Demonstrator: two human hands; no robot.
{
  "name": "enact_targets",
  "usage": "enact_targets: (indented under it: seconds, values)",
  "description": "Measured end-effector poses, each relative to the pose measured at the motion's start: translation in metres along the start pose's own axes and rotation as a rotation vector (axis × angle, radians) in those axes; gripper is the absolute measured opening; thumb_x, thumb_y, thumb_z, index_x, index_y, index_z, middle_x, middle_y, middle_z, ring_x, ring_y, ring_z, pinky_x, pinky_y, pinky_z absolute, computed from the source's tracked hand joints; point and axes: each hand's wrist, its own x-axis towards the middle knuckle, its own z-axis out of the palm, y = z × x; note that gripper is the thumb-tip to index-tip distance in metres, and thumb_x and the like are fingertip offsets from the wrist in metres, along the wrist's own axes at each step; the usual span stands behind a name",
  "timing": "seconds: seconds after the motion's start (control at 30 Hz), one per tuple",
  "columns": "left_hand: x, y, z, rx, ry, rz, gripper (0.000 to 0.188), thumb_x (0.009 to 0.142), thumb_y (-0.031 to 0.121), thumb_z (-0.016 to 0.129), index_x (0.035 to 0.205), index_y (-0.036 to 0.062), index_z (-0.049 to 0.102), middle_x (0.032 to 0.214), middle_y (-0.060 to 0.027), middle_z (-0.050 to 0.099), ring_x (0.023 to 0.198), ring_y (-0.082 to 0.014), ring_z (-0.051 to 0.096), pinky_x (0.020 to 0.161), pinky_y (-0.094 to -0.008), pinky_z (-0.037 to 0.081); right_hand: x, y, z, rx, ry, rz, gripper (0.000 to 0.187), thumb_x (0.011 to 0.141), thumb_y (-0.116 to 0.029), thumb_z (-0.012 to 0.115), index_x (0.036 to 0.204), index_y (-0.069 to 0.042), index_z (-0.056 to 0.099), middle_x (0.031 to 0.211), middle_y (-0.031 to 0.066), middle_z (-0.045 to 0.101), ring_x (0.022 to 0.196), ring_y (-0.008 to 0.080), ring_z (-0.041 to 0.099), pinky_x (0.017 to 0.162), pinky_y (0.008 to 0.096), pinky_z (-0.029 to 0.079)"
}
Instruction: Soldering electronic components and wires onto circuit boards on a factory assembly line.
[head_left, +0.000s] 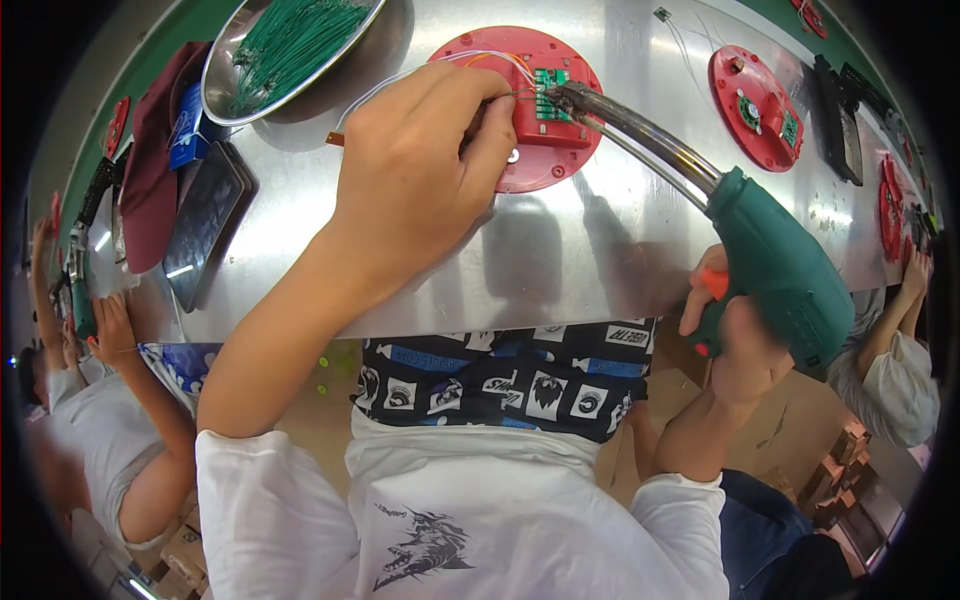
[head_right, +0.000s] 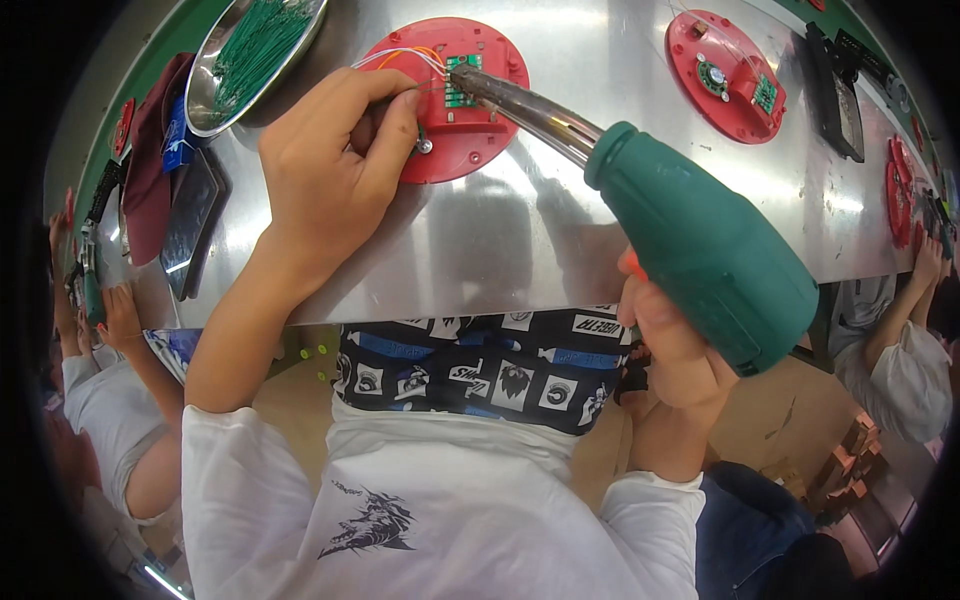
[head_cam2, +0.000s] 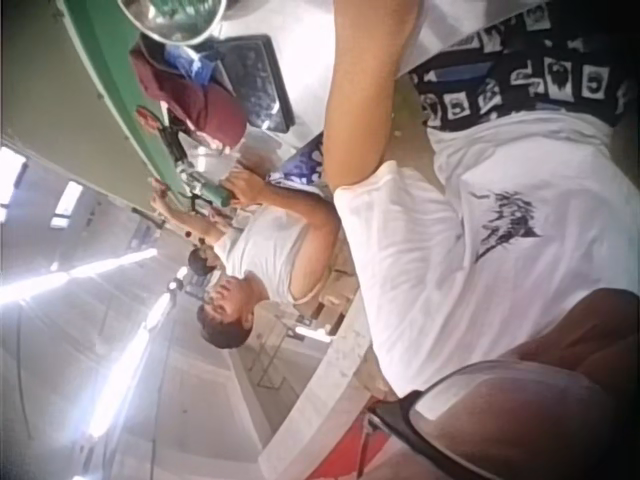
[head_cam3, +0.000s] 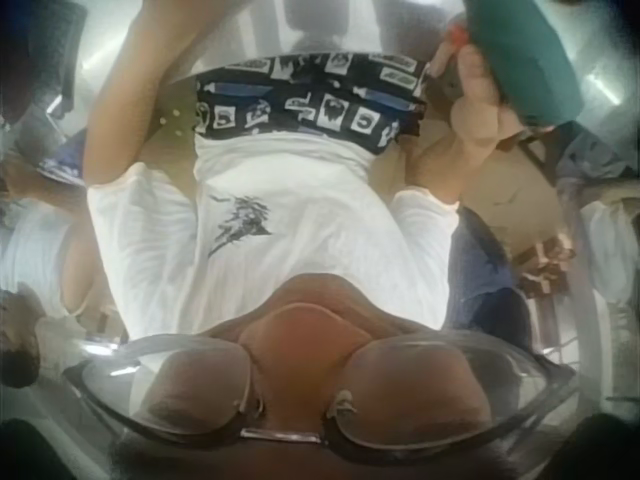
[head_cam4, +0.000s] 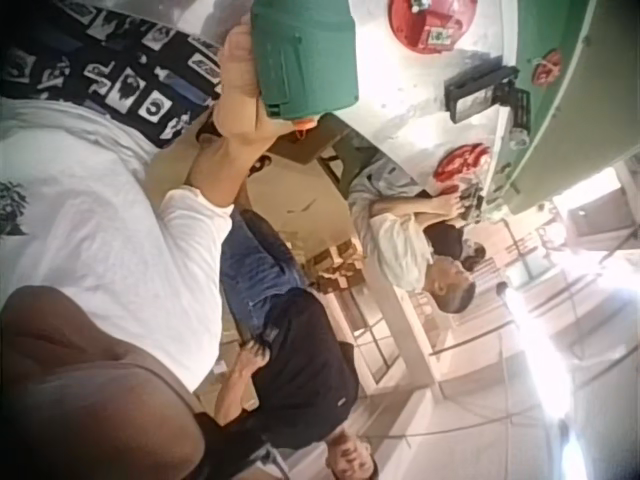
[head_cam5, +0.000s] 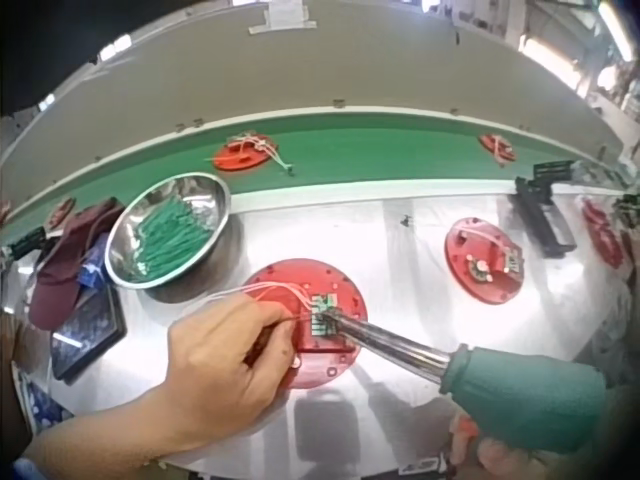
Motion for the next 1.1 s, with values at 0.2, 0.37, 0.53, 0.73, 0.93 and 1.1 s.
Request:
enact_targets:
  seconds: [0.2, 0.37, 0.53, 0.73, 0.93, 1.1]
  values:
    - [0.002, 0.001, -0.003, 0.003, -0.014, -0.016, 0.007, 0.082, 0.003, 0.069, 0.088, 0.0, 0.066, 0.074, -0.0108, 0.063, 0.058, -0.0226, 0.058, 0.054, -0.0326, 0.045, 0.008, 0.002, 0.002, -0.005, -0.01, -0.033, 0.046, 0.089, -0.023, 0.062, 0.119, 0.011, 0.054, 0.089, 0.0201, 0.061, 0.05, 0.0191, 0.055, 0.044, 0.0273, 0.042]
    - [0.0, -0.003, -0.001, 0.0, 0.019, 0.003, 0.009, 0.082, 0.003, 0.07, 0.09, 0.0004, 0.067, 0.069, -0.0079, 0.06, 0.05, -0.015, 0.053, 0.047, -0.0277, 0.04, 0.014, 0.004, -0.002, 0.035, -0.046, -0.028, 0.046, 0.091, -0.025, 0.059, 0.118, 0.012, 0.052, 0.084, 0.0189, 0.059, 0.047, 0.0197, 0.054, 0.041, 0.0276, 0.042]
    - [0.0, -0.003, -0.001, -0.006, 0.012, 0.001, 0.008, 0.082, 0.003, 0.07, 0.089, 0.0, 0.067, 0.07, -0.0081, 0.061, 0.051, -0.0157, 0.054, 0.048, -0.028, 0.041, 0.018, 0.005, -0.006, 0.07, -0.024, 0.033, 0.05, 0.092, -0.024, 0.056, 0.123, 0.014, 0.047, 0.085, 0.0238, 0.058, 0.045, 0.0213, 0.055, 0.039, 0.0283, 0.043]
    - [0.001, -0.002, -0.003, -0.02, 0.004, -0.004, 0.008, 0.082, 0.003, 0.07, 0.089, -0.0005, 0.067, 0.07, -0.008, 0.06, 0.051, -0.0155, 0.053, 0.048, -0.0279, 0.041, 0.014, 0.007, -0.013, 0.202, -0.027, -0.01, 0.048, 0.09, -0.016, 0.063, 0.128, 0.011, 0.05, 0.102, 0.0251, 0.063, 0.074, 0.0273, 0.064, 0.045, 0.0305, 0.051]
    - [0.001, -0.001, -0.001, -0.026, -0.01, -0.015, 0.007, 0.083, 0.002, 0.07, 0.088, -0.0011, 0.066, 0.07, -0.0082, 0.06, 0.05, -0.0149, 0.053, 0.047, -0.0271, 0.04, 0.011, 0.008, -0.012, 0.184, -0.032, 0.0, 0.05, 0.09, -0.016, 0.063, 0.13, 0.011, 0.049, 0.102, 0.0245, 0.064, 0.073, 0.0266, 0.064, 0.046, 0.0303, 0.051]
    - [0.002, -0.001, -0.003, -0.026, -0.018, -0.018, 0.007, 0.083, 0.002, 0.07, 0.088, -0.0011, 0.067, 0.071, -0.0084, 0.06, 0.051, -0.015, 0.054, 0.047, -0.0272, 0.041, 0.012, 0.007, -0.013, 0.19, -0.042, 0.009, 0.05, 0.089, -0.016, 0.063, 0.129, 0.011, 0.05, 0.102, 0.0245, 0.064, 0.072, 0.0256, 0.063, 0.046, 0.0299, 0.051]
